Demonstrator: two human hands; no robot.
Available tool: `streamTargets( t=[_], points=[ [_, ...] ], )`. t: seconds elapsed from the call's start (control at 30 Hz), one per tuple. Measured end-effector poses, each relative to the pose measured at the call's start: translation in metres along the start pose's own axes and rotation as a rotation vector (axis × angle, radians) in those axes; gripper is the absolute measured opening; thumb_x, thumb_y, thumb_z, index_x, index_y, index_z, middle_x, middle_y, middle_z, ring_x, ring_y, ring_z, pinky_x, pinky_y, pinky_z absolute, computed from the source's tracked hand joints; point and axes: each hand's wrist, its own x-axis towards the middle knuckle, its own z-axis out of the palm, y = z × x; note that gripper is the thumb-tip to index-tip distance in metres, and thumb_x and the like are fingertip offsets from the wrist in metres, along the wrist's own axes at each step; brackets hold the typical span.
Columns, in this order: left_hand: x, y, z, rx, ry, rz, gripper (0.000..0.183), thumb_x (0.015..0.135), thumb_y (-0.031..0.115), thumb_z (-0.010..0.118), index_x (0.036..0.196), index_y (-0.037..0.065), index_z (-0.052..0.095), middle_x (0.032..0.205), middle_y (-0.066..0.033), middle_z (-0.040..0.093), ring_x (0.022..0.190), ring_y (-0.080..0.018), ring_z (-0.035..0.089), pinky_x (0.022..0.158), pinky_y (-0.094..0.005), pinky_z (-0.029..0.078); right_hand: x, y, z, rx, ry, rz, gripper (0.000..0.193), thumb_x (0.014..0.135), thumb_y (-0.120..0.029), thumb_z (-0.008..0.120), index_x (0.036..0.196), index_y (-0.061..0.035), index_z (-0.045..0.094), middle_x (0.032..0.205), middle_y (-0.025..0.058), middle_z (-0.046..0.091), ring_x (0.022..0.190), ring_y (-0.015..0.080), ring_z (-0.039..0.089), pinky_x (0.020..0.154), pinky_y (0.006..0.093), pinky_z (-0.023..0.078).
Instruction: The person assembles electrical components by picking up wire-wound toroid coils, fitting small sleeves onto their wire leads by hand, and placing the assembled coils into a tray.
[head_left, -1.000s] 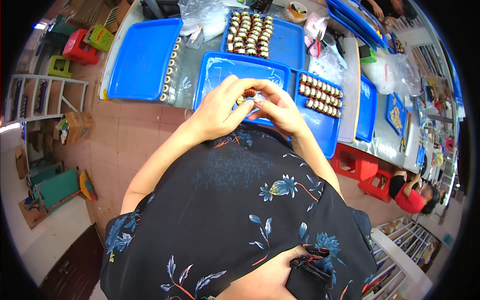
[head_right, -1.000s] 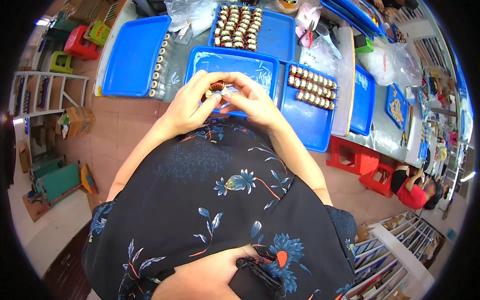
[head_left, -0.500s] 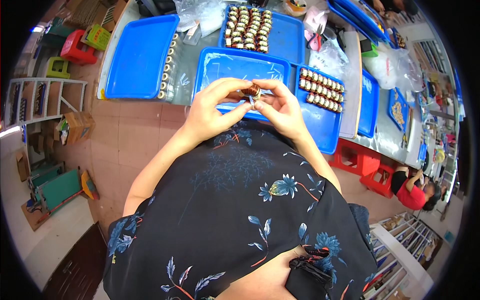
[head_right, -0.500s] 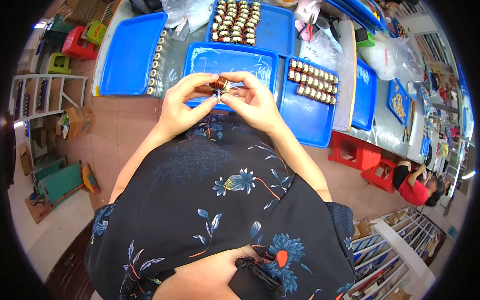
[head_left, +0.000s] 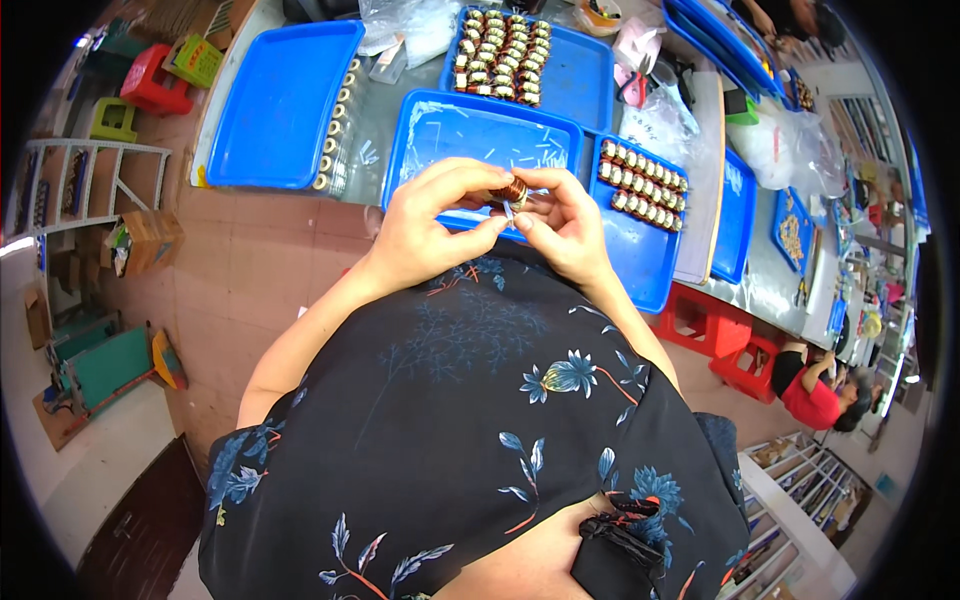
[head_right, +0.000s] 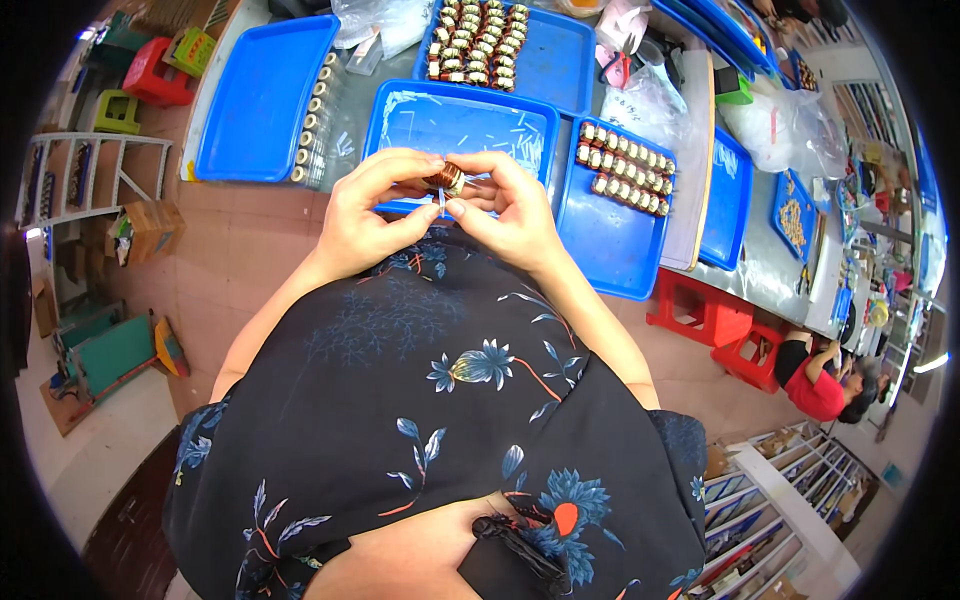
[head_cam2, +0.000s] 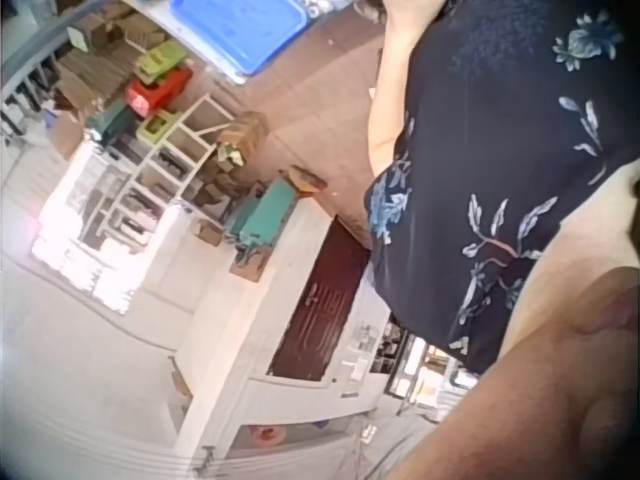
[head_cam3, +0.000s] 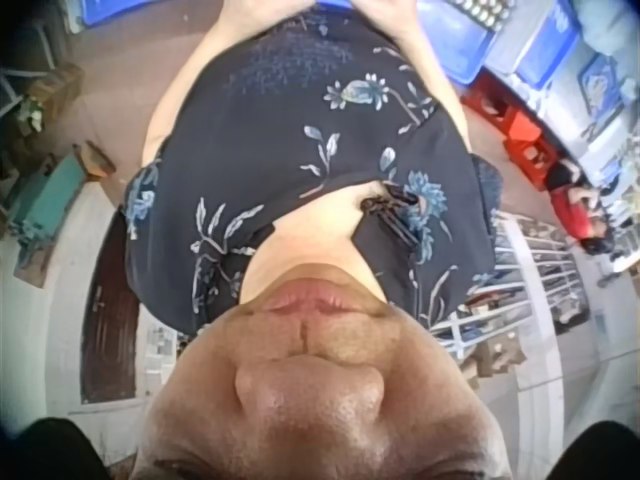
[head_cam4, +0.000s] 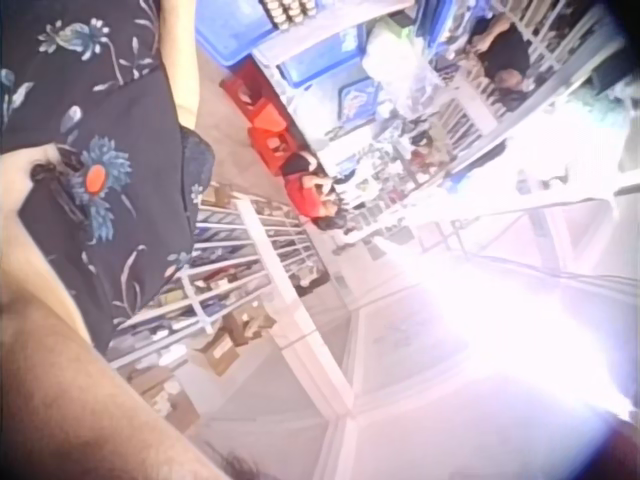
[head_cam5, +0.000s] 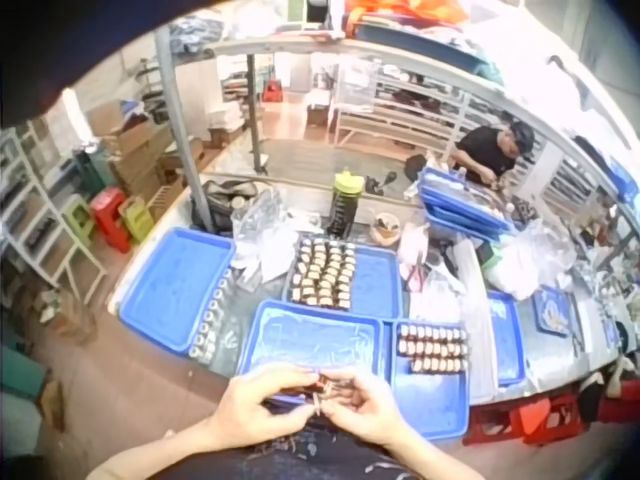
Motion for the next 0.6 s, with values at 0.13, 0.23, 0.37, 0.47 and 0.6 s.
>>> streamTargets(
  t=[0.13,0.23,0.37,0.47,0.6],
  points=[
    [-0.001,-0.001,-0.001,-0.004,-0.012,-0.009,0.032,0.077,-0.002,0.069,0.108,0.000,0.064,0.108,-0.0131,0.063,0.093,-0.0200,0.067,0.082,-0.0292,0.056,-0.001,0.006,0.001,0.026,0.025,-0.029,0.040,0.084,0.000,0.066,0.120,0.0031,0.051,0.115,0.0130,0.060,0.102,0.0175,0.062,0.089,0.0307,0.053],
    [-0.002,-0.001,-0.002,0.002,-0.013,-0.031,0.032,0.077,-0.001,0.068,0.108,0.000,0.064,0.108,-0.0131,0.063,0.092,-0.0199,0.066,0.081,-0.0291,0.056,0.000,0.008,0.003,0.033,0.034,-0.043,0.038,0.084,0.001,0.065,0.120,0.0036,0.050,0.116,0.0134,0.059,0.104,0.0182,0.062,0.090,0.0310,0.052],
    [-0.003,-0.002,-0.002,-0.007,0.000,-0.043,0.031,0.077,-0.001,0.068,0.108,0.000,0.064,0.107,-0.0125,0.063,0.092,-0.0195,0.066,0.080,-0.0289,0.056,0.001,0.009,0.005,0.072,0.046,-0.022,0.036,0.085,0.003,0.064,0.119,0.0040,0.050,0.116,0.0137,0.059,0.105,0.0188,0.061,0.091,0.0315,0.052],
    [-0.003,-0.003,-0.003,-0.023,-0.012,-0.062,0.030,0.078,-0.001,0.067,0.108,0.000,0.064,0.107,-0.0117,0.063,0.092,-0.0192,0.066,0.080,-0.0289,0.055,0.001,0.012,0.004,0.089,0.032,-0.033,0.035,0.086,0.003,0.063,0.119,0.0042,0.050,0.115,0.0136,0.059,0.106,0.0191,0.061,0.091,0.0318,0.052],
    [-0.003,-0.002,-0.003,-0.039,-0.002,-0.098,0.029,0.079,0.001,0.068,0.108,0.000,0.064,0.106,-0.0109,0.063,0.091,-0.0185,0.066,0.078,-0.0280,0.055,0.002,0.010,0.006,0.105,0.028,-0.028,0.035,0.086,0.003,0.062,0.119,0.0041,0.050,0.115,0.0132,0.059,0.105,0.0190,0.061,0.091,0.0318,0.052]
  ],
)
